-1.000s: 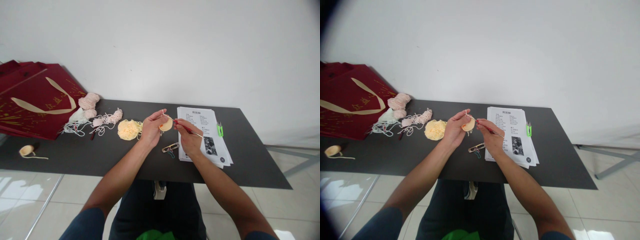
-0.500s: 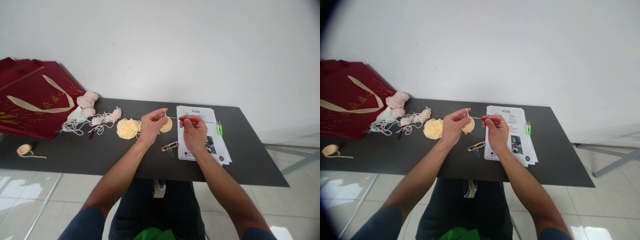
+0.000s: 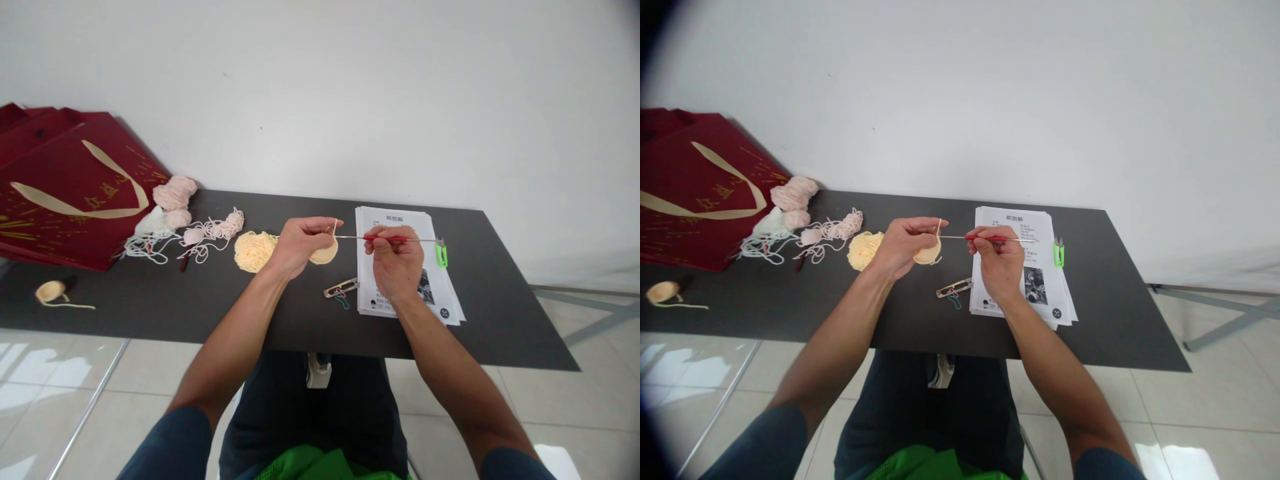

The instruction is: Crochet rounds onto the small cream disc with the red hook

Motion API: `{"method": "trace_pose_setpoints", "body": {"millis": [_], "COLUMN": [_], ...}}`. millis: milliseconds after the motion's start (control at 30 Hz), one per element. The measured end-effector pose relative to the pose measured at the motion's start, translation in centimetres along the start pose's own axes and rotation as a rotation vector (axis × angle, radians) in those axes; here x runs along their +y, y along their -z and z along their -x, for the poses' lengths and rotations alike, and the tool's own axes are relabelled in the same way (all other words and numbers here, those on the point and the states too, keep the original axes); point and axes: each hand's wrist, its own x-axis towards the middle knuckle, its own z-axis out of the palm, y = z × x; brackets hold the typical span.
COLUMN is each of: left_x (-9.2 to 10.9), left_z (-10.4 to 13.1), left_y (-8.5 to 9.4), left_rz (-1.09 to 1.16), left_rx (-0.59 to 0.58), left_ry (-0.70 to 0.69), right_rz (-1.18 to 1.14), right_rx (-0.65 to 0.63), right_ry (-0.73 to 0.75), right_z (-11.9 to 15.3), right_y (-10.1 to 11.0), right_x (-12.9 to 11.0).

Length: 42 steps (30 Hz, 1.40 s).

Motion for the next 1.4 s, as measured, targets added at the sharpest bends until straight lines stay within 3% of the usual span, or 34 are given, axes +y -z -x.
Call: {"method": "trace_pose_setpoints", "body": {"millis": [300,533,667,800,933,1200,1400], "left_x": [1.0,1.0,0.9,0.4,-0.3,-0.7,-0.5], "left_z": [0.1,0.0,0.1,0.1,0.0,-0.1,0.1], "left_y": [0.9,1.7,1.2,0.4,0.1,-0.1,-0.2], "left_rz": [-0.068,-0.062,-0.062,-0.072,-0.094,-0.048,0.001], "left_rx": [-0.082,-0.156,-0.115,-0.047,0.013,0.081,0.071], "left_ry": [0.122,0.203,0.133,-0.058,-0.124,-0.105,-0.109], "right_rz": [0.046,-0.064,-0.190,-0.235,-0.243,-0.266,-0.249], "right_rx": [-0.019,-0.069,-0.049,-0.007,0.044,0.085,0.090], "right_ry": [-0.065,-0.157,-0.344,-0.470,-0.481,-0.497,-0.460], "right_z": [0.2,-0.1,-0.2,0.0,0.1,-0.2,-0.3], "right_y": [-0.2,-0.1,-0.2,-0.6,-0.8,-0.7,-0.5], "right_x": [-0.9,-1.1,-0.7,0.0,0.4,0.2,-0.3]}}
